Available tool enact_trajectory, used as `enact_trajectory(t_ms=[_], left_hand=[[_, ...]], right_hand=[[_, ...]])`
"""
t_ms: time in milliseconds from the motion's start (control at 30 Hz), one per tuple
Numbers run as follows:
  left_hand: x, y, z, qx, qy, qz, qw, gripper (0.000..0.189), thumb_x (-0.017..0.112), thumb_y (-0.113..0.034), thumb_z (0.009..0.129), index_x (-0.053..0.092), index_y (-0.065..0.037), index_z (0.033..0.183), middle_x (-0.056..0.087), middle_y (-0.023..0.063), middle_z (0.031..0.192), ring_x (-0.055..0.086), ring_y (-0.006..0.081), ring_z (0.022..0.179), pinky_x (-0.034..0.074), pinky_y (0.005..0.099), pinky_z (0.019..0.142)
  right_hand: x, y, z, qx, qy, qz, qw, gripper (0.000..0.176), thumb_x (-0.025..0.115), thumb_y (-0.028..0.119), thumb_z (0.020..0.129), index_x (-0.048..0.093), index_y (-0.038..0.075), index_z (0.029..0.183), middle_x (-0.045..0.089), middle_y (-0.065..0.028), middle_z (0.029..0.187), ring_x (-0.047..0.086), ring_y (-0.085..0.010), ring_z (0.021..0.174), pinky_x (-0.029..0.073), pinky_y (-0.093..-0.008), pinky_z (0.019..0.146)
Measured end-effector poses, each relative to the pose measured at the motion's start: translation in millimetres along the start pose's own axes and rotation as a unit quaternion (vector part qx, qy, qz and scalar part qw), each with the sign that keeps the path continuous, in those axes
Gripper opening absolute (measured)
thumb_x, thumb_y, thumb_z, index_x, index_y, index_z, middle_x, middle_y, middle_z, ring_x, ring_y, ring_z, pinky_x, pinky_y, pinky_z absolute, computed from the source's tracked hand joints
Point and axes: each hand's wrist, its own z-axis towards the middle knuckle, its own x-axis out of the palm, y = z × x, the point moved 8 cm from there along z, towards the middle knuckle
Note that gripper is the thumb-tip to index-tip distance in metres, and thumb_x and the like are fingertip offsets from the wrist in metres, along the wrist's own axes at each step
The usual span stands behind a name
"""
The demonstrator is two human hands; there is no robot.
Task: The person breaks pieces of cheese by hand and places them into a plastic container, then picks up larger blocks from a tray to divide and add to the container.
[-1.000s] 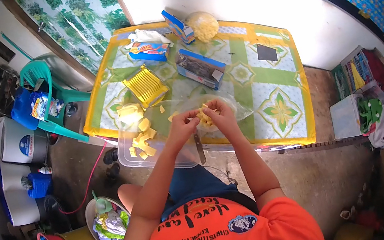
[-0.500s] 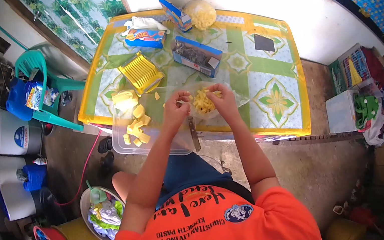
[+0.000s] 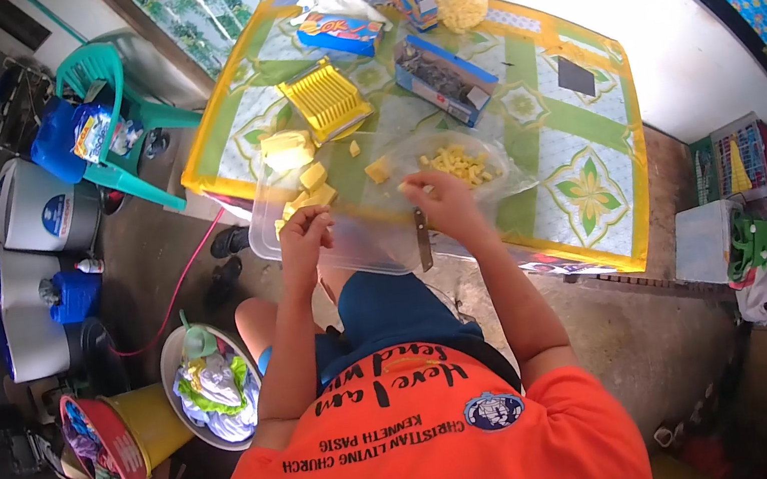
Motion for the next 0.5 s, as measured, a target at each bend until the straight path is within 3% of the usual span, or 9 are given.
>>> enact_trajectory(t_ms=[133, 267, 367, 500], left_hand=[[-35.3, 6.1, -7.5, 0.001, -0.029, -0.019, 0.999, 0.018, 0.059, -0.009, 0.087, 0.063, 0.001, 0.101, 0.062, 0.0052, 0.078, 0.053, 0.0077, 0.057, 0.045, 0.0224, 0.054], [-49.2, 13.3, -17.0, -0.017, -0.035, -0.039, 0.998, 0.019, 0.06, -0.01, 0.087, 0.062, 0.001, 0.103, 0.062, 0.0051, 0.079, 0.053, 0.0079, 0.057, 0.045, 0.0221, 0.055], [-54.5, 18.0, -22.3, -0.008, -0.021, -0.057, 0.998, 0.019, 0.059, -0.01, 0.088, 0.063, 0.001, 0.103, 0.062, 0.005, 0.078, 0.053, 0.0077, 0.057, 0.045, 0.0217, 0.055], [-57.5, 16.5, -28.4, -0.015, -0.027, -0.073, 0.997, 0.018, 0.059, -0.008, 0.087, 0.063, 0.002, 0.102, 0.061, 0.0044, 0.077, 0.05, 0.0065, 0.056, 0.043, 0.021, 0.053]], right_hand=[[57.9, 34.0, -11.6, -0.052, 0.1, -0.151, 0.982, 0.021, 0.059, 0.021, 0.085, 0.068, 0.008, 0.099, 0.064, -0.0139, 0.091, 0.061, -0.0321, 0.087, 0.049, -0.0399, 0.074], [94.7, 21.1, -10.2, -0.043, 0.162, -0.253, 0.953, 0.022, 0.058, 0.023, 0.083, 0.068, 0.011, 0.099, 0.064, -0.0119, 0.093, 0.062, -0.0316, 0.089, 0.049, -0.0416, 0.076], [100.4, 15.3, -9.0, -0.003, 0.194, -0.279, 0.94, 0.025, 0.06, 0.026, 0.081, 0.067, 0.011, 0.1, 0.065, -0.0124, 0.097, 0.062, -0.032, 0.089, 0.049, -0.0414, 0.076], [96.4, 14.0, -7.3, 0.034, 0.176, -0.204, 0.962, 0.028, 0.062, 0.026, 0.081, 0.065, 0.01, 0.103, 0.066, -0.0129, 0.1, 0.063, -0.0321, 0.091, 0.049, -0.0407, 0.076]])
